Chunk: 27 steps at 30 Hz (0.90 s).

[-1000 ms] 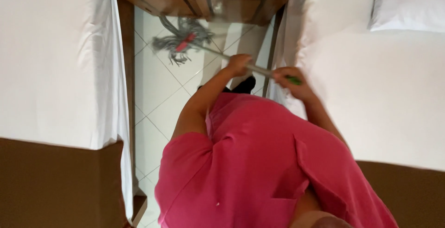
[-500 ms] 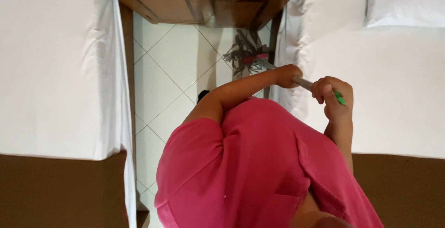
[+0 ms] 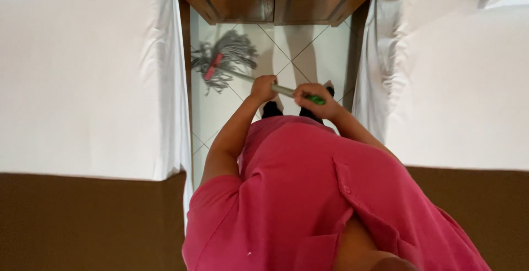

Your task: The person mops a floor between two beds with a mop held in both hands, then repositions a bottle and its lid on a nightstand by hand.

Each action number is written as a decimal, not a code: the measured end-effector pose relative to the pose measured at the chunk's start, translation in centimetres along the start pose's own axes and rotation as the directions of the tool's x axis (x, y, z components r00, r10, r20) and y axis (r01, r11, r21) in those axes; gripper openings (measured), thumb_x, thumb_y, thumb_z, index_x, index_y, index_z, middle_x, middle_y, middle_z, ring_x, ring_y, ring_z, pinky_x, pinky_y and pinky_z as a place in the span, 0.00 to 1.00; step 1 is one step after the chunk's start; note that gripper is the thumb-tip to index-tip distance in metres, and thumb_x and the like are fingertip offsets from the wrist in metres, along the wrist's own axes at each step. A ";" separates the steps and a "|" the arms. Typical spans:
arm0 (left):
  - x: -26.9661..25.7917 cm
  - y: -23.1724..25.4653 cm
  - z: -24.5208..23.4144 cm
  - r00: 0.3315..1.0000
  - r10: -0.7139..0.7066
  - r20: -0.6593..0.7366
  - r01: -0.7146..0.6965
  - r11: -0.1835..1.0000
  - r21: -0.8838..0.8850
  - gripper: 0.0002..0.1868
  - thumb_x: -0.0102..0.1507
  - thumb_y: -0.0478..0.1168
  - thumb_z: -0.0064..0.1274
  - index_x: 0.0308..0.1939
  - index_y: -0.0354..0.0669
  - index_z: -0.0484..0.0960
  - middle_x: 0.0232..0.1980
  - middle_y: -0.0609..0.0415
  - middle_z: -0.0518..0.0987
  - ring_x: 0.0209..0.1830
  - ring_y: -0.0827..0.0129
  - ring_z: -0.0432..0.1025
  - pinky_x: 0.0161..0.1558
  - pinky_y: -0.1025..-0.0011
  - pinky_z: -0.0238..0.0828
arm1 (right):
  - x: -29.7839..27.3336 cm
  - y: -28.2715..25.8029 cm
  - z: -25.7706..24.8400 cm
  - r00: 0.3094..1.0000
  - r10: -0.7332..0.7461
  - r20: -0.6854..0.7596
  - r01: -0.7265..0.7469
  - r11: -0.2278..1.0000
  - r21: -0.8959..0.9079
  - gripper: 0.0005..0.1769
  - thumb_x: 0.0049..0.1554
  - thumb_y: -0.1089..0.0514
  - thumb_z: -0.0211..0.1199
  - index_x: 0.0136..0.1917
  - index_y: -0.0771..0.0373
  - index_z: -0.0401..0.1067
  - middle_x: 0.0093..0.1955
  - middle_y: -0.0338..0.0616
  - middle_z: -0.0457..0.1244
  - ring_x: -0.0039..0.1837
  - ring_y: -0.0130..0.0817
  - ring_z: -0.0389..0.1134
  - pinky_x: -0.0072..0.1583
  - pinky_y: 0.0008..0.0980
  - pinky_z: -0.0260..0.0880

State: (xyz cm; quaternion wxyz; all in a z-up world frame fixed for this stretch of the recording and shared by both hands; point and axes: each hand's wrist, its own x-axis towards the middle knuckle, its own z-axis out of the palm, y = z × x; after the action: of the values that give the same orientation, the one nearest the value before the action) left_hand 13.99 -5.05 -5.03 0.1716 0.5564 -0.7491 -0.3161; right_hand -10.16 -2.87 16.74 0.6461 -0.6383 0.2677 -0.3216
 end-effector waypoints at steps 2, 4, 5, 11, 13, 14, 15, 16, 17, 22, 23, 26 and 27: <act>-1.4 -0.8 -0.6 0.993 -0.048 0.112 0.043 0.998 0.045 0.12 0.50 0.41 0.64 0.35 0.48 0.81 0.38 0.50 0.83 0.44 0.51 0.77 0.47 0.56 0.73 | -1.2 -0.4 2.0 1.000 0.019 -0.015 -0.019 1.000 -0.004 0.09 0.66 0.57 0.63 0.45 0.63 0.72 0.42 0.37 0.63 0.41 0.23 0.60 0.43 0.28 0.60; -1.8 -1.1 0.1 0.972 -0.092 0.214 0.073 0.993 0.094 0.12 0.53 0.44 0.65 0.37 0.49 0.81 0.39 0.50 0.83 0.45 0.52 0.78 0.48 0.57 0.74 | -3.0 -0.5 2.9 0.999 0.036 -0.032 -0.037 0.999 -0.017 0.09 0.66 0.58 0.63 0.45 0.64 0.72 0.42 0.38 0.64 0.43 0.24 0.61 0.44 0.29 0.61; -1.5 -0.8 1.2 0.964 -0.028 0.266 0.002 0.995 0.096 0.12 0.53 0.44 0.64 0.38 0.50 0.81 0.39 0.51 0.83 0.44 0.53 0.78 0.46 0.57 0.73 | -4.2 -0.4 2.6 0.995 0.068 -0.079 -0.074 0.994 -0.084 0.08 0.65 0.59 0.64 0.44 0.64 0.73 0.39 0.37 0.63 0.40 0.23 0.60 0.43 0.28 0.59; 2.4 11.4 5.6 0.836 0.291 0.465 -0.268 0.956 -0.117 0.09 0.58 0.49 0.59 0.36 0.52 0.81 0.37 0.52 0.83 0.38 0.57 0.79 0.39 0.56 0.74 | -12.2 -7.3 0.4 0.841 0.258 -0.475 -0.306 0.952 -0.024 0.09 0.63 0.58 0.61 0.44 0.65 0.77 0.35 0.37 0.64 0.33 0.22 0.57 0.36 0.26 0.55; 3.6 16.0 6.5 0.798 0.401 0.449 -0.352 0.916 -0.192 0.09 0.56 0.49 0.60 0.34 0.51 0.81 0.36 0.53 0.83 0.38 0.57 0.79 0.40 0.57 0.74 | -13.1 -10.4 1.2 0.773 0.255 -0.581 -0.303 0.953 0.015 0.13 0.66 0.57 0.59 0.42 0.66 0.76 0.33 0.39 0.62 0.33 0.22 0.53 0.36 0.26 0.51; 4.0 18.1 6.9 0.790 0.470 0.393 -0.381 0.879 -0.286 0.09 0.53 0.46 0.60 0.35 0.51 0.81 0.35 0.52 0.83 0.38 0.55 0.78 0.38 0.56 0.72 | -13.1 -12.0 1.8 0.749 0.179 -0.638 -0.242 0.970 -0.013 0.17 0.69 0.56 0.57 0.40 0.65 0.73 0.35 0.38 0.63 0.34 0.22 0.54 0.38 0.26 0.52; 4.4 20.3 7.3 0.779 0.532 0.331 -0.408 0.832 -0.377 0.11 0.51 0.43 0.61 0.36 0.50 0.82 0.35 0.52 0.83 0.38 0.53 0.77 0.37 0.55 0.71 | -13.0 -13.5 2.5 0.718 0.101 -0.689 -0.183 0.982 -0.046 0.22 0.72 0.54 0.55 0.37 0.64 0.70 0.36 0.38 0.64 0.35 0.22 0.55 0.39 0.26 0.53; 4.8 20.4 8.5 0.773 0.539 0.334 -0.412 0.828 -0.381 0.11 0.51 0.43 0.61 0.36 0.50 0.82 0.35 0.52 0.83 0.38 0.53 0.77 0.37 0.55 0.71 | -13.1 -12.8 2.9 0.711 0.100 -0.696 -0.185 0.982 -0.048 0.22 0.72 0.54 0.55 0.37 0.64 0.70 0.36 0.38 0.64 0.35 0.22 0.55 0.39 0.26 0.53; 5.2 20.6 9.8 0.770 0.559 0.306 -0.421 0.807 -0.415 0.10 0.52 0.42 0.61 0.36 0.49 0.81 0.35 0.50 0.82 0.38 0.52 0.77 0.37 0.56 0.71 | -13.2 -12.1 3.4 0.679 0.076 -0.731 -0.199 0.976 -0.083 0.22 0.72 0.52 0.55 0.37 0.64 0.69 0.35 0.37 0.63 0.35 0.23 0.55 0.40 0.26 0.53; 4.1 20.4 9.7 0.766 0.600 0.231 -0.459 0.762 -0.456 0.10 0.52 0.42 0.63 0.32 0.46 0.80 0.34 0.48 0.81 0.37 0.50 0.76 0.37 0.57 0.70 | -12.4 -11.9 6.0 0.713 0.061 -0.698 -0.323 0.913 -0.250 0.22 0.68 0.48 0.57 0.37 0.64 0.69 0.32 0.37 0.60 0.34 0.24 0.56 0.38 0.27 0.55; 3.1 20.2 8.7 0.789 0.576 0.214 -0.445 0.776 -0.447 0.10 0.52 0.43 0.64 0.31 0.46 0.79 0.33 0.48 0.81 0.36 0.50 0.76 0.36 0.57 0.71 | -12.1 -13.0 6.7 0.771 0.063 -0.634 -0.284 0.925 -0.254 0.23 0.69 0.47 0.57 0.38 0.64 0.68 0.34 0.37 0.60 0.37 0.24 0.56 0.41 0.27 0.55; 0.1 18.1 7.0 0.843 0.519 0.139 -0.436 0.812 -0.389 0.12 0.49 0.42 0.65 0.31 0.46 0.78 0.31 0.47 0.80 0.34 0.49 0.76 0.35 0.55 0.71 | -12.2 -14.2 7.7 0.862 0.055 -0.504 -0.197 0.952 -0.232 0.23 0.69 0.44 0.57 0.41 0.63 0.68 0.36 0.36 0.60 0.40 0.24 0.57 0.42 0.27 0.57; -1.1 17.3 6.7 0.870 0.488 0.075 -0.436 0.831 -0.346 0.13 0.48 0.42 0.65 0.32 0.45 0.78 0.29 0.45 0.79 0.33 0.47 0.75 0.35 0.54 0.71 | -12.6 -14.4 7.8 0.896 0.051 -0.441 -0.158 0.965 -0.209 0.22 0.68 0.42 0.56 0.42 0.62 0.69 0.36 0.35 0.61 0.39 0.24 0.58 0.41 0.26 0.59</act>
State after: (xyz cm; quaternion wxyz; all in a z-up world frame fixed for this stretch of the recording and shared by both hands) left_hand -2.26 1.02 1.56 0.2697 0.2961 -0.8118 -0.4249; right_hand -13.49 12.07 30.62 0.5052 -0.6090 0.4753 -0.3847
